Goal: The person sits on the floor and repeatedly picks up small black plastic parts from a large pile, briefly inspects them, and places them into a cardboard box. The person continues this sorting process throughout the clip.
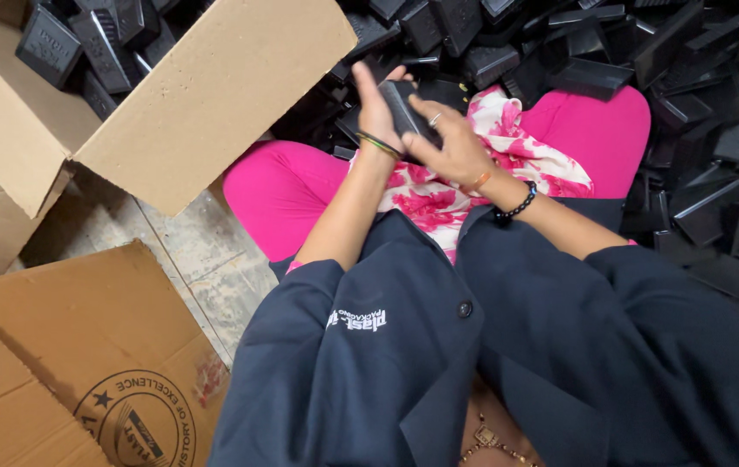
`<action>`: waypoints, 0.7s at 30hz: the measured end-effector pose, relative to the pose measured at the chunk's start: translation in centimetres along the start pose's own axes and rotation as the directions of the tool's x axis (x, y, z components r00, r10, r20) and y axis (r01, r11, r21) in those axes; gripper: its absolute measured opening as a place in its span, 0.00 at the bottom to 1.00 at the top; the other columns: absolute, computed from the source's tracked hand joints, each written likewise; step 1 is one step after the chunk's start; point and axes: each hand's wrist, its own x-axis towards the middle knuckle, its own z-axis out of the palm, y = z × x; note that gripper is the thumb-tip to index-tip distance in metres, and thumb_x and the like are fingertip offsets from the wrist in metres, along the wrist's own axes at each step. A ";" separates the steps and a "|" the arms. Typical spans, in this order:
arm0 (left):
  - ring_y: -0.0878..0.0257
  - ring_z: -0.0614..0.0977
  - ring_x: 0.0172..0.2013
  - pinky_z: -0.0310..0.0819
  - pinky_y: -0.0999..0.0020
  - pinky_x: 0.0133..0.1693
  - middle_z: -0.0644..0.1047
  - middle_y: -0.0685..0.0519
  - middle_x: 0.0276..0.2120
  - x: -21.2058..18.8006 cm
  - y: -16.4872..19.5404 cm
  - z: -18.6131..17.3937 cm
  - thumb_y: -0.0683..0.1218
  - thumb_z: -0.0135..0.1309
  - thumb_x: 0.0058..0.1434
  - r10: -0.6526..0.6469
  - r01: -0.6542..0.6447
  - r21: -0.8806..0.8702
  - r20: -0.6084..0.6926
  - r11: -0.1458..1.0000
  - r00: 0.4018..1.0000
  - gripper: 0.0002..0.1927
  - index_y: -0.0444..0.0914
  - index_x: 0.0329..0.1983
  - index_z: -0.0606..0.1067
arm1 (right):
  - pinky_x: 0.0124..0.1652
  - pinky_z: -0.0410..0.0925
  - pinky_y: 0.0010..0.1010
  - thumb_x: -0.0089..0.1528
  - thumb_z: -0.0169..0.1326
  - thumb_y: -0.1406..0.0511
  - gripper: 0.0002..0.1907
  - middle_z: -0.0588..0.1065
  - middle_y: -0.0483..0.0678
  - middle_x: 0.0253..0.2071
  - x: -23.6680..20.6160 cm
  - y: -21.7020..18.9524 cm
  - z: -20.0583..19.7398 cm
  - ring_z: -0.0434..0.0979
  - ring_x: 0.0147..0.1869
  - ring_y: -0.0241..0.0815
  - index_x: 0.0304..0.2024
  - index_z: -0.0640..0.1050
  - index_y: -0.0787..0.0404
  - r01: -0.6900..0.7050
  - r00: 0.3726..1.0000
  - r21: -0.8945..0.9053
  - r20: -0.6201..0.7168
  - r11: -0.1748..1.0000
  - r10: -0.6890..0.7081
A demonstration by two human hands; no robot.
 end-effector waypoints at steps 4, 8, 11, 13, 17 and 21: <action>0.54 0.81 0.36 0.79 0.59 0.41 0.77 0.46 0.34 0.5 1.1 -0.6 0.77 0.41 0.56 -0.149 0.155 -0.194 0.046 0.969 0.988 0.42 0.34 0.43 0.74 | 0.57 0.70 0.45 0.60 0.65 0.62 0.37 0.71 0.71 0.61 0.0 -0.4 -0.7 0.75 0.59 0.67 0.66 0.65 0.69 0.215 0.976 -0.264 0.019 0.940 -0.218; 0.63 0.78 0.37 0.74 0.67 0.42 0.78 0.52 0.34 -1.4 1.4 -0.6 0.71 0.48 0.65 0.367 -0.405 0.391 0.172 0.826 0.914 0.34 0.35 0.43 0.78 | 0.49 0.73 0.37 0.70 0.58 0.60 0.26 0.79 0.61 0.49 0.2 -0.8 -1.4 0.82 0.54 0.57 0.64 0.67 0.66 -0.420 0.905 0.000 0.069 0.907 0.419; 0.67 0.73 0.35 0.71 0.70 0.39 0.76 0.54 0.32 -3.8 2.3 -0.7 0.61 0.58 0.67 0.501 -0.571 0.656 0.322 0.493 0.803 0.24 0.35 0.39 0.76 | 0.48 0.77 0.31 0.68 0.55 0.60 0.23 0.80 0.57 0.51 0.2 -0.9 -1.4 0.84 0.48 0.47 0.59 0.68 0.67 -0.460 0.878 0.560 0.173 0.689 0.446; 0.66 0.74 0.32 0.72 0.69 0.37 0.75 0.55 0.29 -5.4 4.1 -0.7 0.56 0.66 0.63 0.553 -0.631 0.708 0.402 0.318 0.730 0.20 0.34 0.36 0.75 | 0.53 0.74 0.32 0.69 0.57 0.62 0.24 0.78 0.57 0.54 0.3 -0.2 -1.3 0.81 0.54 0.41 0.62 0.69 0.68 -0.324 0.946 0.540 0.170 0.777 0.276; 0.61 0.80 0.34 0.78 0.66 0.40 0.78 0.53 0.32 -7.8 11.5 0.8 0.47 0.75 0.54 0.778 -0.757 0.653 0.486 -0.020 0.398 0.19 0.35 0.38 0.76 | 0.55 0.73 0.39 0.67 0.63 0.60 0.22 0.78 0.57 0.51 2.0 4.0 -2.2 0.81 0.55 0.50 0.55 0.74 0.69 -0.102 0.992 0.135 0.090 0.986 0.090; 0.46 0.75 0.52 0.72 0.56 0.56 0.73 0.35 0.50 -8.7 19.0 3.1 0.47 0.71 0.61 0.856 -0.473 0.793 0.498 -0.384 0.140 0.29 0.25 0.54 0.70 | 0.56 0.68 0.47 0.61 0.69 0.55 0.28 0.72 0.63 0.56 4.3 10.3 -4.1 0.71 0.58 0.64 0.52 0.74 0.68 -0.043 0.993 -0.623 -0.110 0.781 -0.034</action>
